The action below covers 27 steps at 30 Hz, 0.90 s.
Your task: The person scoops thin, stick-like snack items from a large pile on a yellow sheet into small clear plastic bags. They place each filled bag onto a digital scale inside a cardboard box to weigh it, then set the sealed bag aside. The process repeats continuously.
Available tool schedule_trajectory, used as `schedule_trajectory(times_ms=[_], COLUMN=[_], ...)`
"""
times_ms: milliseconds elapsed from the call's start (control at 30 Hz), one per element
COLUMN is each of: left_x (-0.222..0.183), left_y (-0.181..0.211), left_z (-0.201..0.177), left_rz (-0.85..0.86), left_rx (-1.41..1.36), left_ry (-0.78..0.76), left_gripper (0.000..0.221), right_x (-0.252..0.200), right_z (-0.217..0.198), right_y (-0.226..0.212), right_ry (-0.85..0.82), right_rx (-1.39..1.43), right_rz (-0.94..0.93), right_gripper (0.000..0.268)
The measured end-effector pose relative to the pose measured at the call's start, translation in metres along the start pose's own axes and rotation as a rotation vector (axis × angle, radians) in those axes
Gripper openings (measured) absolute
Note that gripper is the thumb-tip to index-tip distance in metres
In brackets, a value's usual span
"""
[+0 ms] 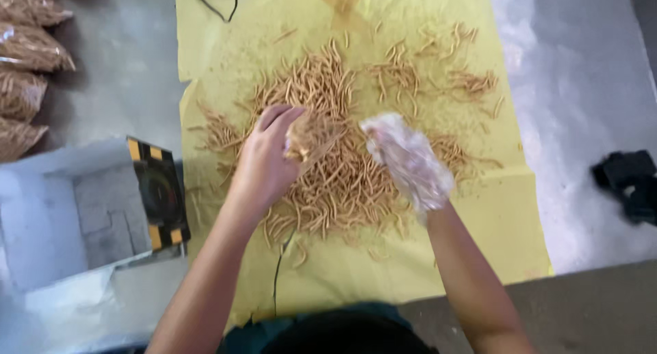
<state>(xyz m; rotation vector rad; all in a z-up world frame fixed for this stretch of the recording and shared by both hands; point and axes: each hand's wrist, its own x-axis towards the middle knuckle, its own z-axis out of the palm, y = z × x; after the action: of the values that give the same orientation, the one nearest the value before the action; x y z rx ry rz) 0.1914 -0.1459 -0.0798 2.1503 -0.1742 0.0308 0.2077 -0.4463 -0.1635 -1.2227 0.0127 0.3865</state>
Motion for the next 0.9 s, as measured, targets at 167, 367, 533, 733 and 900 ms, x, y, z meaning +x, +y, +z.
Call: schedule_trajectory(times_ms=[167, 367, 533, 733, 900], left_x=[-0.002, -0.006, 0.005, 0.0, -0.004], left_y=[0.004, -0.029, -0.052, -0.069, -0.088], left_z=[-0.053, -0.049, -0.027, -0.01, 0.003], left_rz=[-0.08, -0.216, -0.322, -0.263, -0.264], left_rx=[0.196, 0.297, 0.31, 0.322, 0.362], left_ry=[0.009, 0.036, -0.014, 0.041, 0.076], left_gripper=[0.074, 0.076, 0.079, 0.068, 0.046], right_x=[-0.031, -0.005, 0.054, 0.106, 0.118], right_z=[-0.067, 0.017, 0.096, 0.097, 0.041], right_y=[0.068, 0.1, 0.081, 0.093, 0.13], right_ry=[-0.049, 0.057, 0.053, -0.076, -0.251], right_rx=[0.021, -1.465, -1.488, -1.595, -1.775], right_rz=[-0.035, 0.174, 0.584, 0.368, 0.157], right_gripper=[0.088, 0.14, 0.136, 0.106, 0.04])
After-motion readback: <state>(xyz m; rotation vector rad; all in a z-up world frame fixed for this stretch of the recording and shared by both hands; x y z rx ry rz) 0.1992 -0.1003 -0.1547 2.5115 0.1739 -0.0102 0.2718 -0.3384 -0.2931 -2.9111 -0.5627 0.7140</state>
